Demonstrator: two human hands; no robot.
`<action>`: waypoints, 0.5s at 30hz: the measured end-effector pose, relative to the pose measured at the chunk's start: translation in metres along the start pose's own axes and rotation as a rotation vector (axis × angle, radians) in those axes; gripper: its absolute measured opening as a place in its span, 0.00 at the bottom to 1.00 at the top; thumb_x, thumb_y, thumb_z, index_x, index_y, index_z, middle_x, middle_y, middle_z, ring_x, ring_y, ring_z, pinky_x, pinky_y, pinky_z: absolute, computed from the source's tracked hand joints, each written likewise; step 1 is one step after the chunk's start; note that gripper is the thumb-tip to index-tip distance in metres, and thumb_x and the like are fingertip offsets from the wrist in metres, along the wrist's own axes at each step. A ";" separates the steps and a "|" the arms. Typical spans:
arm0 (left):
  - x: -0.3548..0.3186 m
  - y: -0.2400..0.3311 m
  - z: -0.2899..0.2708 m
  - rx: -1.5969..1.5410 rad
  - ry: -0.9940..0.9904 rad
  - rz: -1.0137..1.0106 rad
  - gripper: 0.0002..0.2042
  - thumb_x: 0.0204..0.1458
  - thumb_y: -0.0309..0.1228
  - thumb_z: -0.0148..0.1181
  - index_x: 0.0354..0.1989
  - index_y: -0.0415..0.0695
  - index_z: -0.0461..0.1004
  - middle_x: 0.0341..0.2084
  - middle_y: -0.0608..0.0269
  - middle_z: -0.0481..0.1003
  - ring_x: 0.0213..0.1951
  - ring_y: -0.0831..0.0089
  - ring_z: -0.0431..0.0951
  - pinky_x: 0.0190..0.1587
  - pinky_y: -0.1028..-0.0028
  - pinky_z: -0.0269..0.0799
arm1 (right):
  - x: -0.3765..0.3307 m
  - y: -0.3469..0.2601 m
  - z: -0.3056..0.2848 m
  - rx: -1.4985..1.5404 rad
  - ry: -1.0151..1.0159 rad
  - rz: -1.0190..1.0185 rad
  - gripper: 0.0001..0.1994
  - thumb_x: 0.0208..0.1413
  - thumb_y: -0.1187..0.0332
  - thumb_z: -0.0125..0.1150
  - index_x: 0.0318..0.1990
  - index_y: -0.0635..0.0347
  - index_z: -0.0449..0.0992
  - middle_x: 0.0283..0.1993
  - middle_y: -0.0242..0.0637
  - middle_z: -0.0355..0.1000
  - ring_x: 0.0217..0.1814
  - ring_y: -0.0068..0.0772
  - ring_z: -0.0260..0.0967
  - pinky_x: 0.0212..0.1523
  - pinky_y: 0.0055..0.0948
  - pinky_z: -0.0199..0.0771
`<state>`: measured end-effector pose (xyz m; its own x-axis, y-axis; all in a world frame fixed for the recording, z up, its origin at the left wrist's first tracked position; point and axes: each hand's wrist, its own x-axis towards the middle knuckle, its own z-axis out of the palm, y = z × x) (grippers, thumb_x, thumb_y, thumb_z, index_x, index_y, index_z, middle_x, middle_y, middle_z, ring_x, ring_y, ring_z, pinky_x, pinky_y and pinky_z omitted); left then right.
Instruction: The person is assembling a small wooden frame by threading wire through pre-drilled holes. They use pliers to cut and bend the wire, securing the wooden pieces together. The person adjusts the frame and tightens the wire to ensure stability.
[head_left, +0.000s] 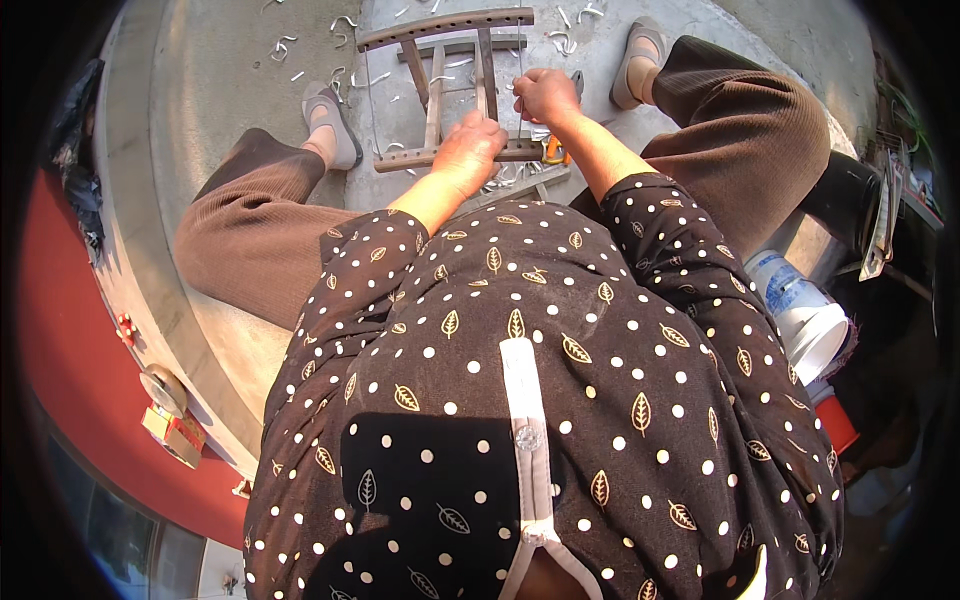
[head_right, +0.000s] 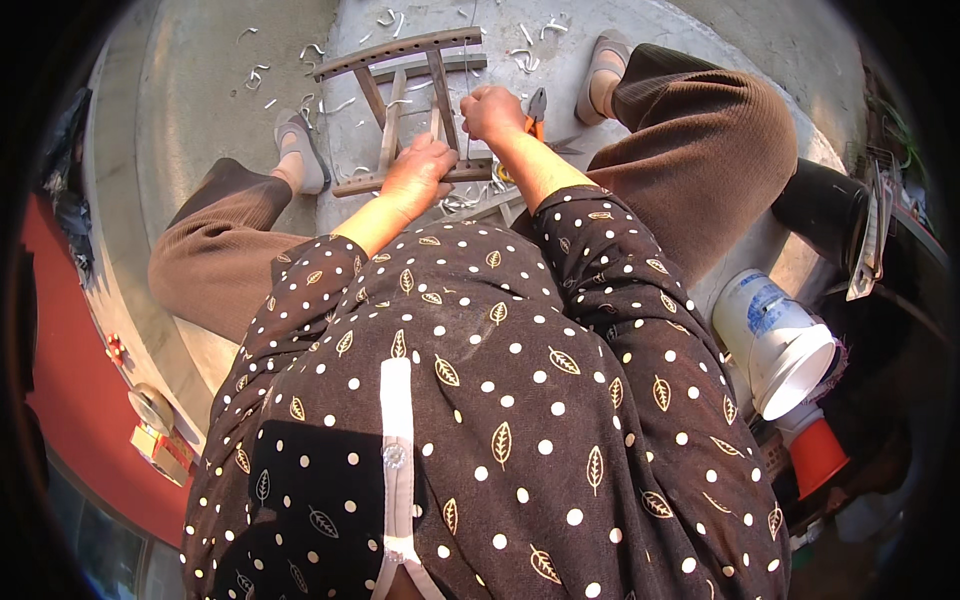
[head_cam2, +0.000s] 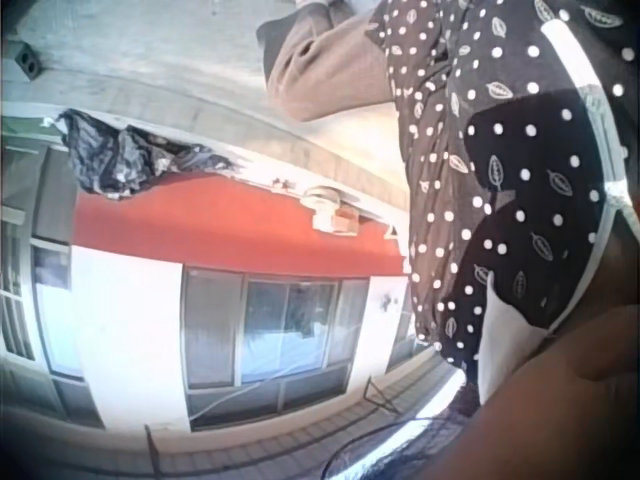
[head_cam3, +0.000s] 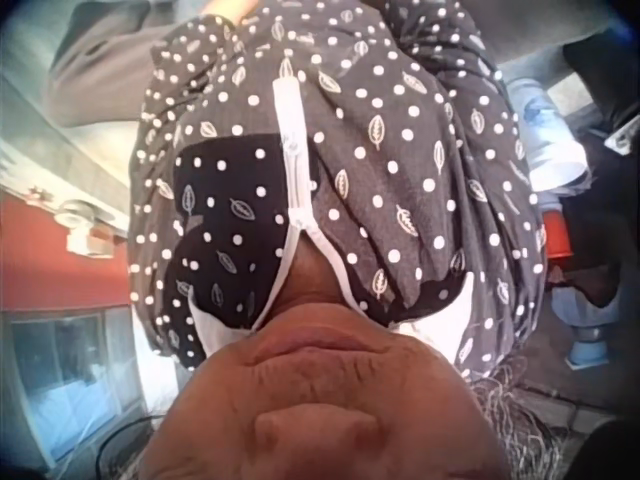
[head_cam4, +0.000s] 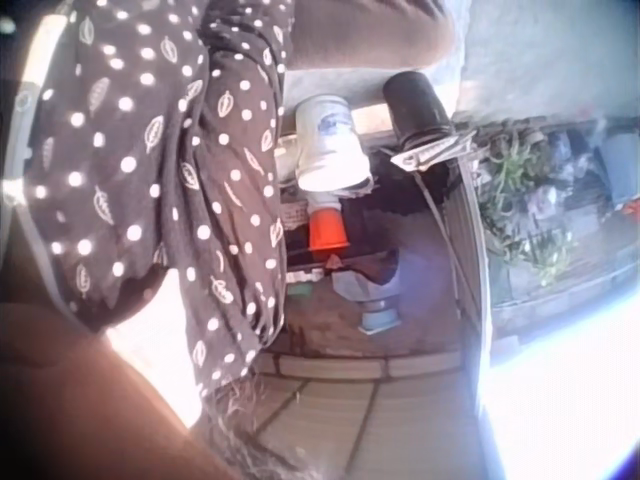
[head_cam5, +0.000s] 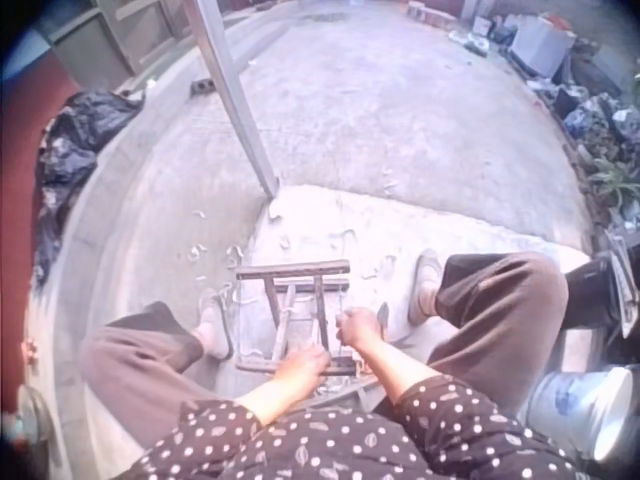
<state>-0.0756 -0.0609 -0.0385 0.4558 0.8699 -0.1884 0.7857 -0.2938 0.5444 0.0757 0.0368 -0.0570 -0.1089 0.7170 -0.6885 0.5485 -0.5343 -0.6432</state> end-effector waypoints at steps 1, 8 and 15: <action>0.000 -0.001 0.002 0.000 -0.006 -0.009 0.18 0.29 0.25 0.66 0.35 0.45 0.72 0.32 0.63 0.70 0.44 0.58 0.68 0.45 0.61 0.69 | 0.002 0.001 0.001 -0.015 0.002 -0.021 0.11 0.53 0.65 0.53 0.29 0.64 0.77 0.19 0.33 0.73 0.16 0.21 0.67 0.16 0.23 0.66; 0.002 -0.002 0.009 0.010 0.023 -0.052 0.17 0.30 0.24 0.64 0.34 0.44 0.71 0.33 0.62 0.70 0.46 0.58 0.67 0.47 0.62 0.68 | 0.008 -0.003 0.004 -0.051 -0.020 -0.037 0.10 0.53 0.66 0.54 0.28 0.64 0.77 0.19 0.34 0.73 0.16 0.22 0.67 0.17 0.24 0.66; 0.014 0.004 -0.004 -0.138 0.002 -0.175 0.16 0.42 0.40 0.62 0.37 0.42 0.77 0.35 0.58 0.73 0.47 0.56 0.67 0.50 0.59 0.60 | 0.019 -0.005 -0.004 -0.057 -0.115 0.000 0.11 0.51 0.66 0.53 0.29 0.63 0.79 0.20 0.37 0.75 0.20 0.25 0.73 0.28 0.27 0.74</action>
<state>-0.0676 -0.0481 -0.0354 0.3163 0.9038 -0.2883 0.7880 -0.0811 0.6104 0.0739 0.0543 -0.0653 -0.2013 0.6592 -0.7246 0.5946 -0.5056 -0.6252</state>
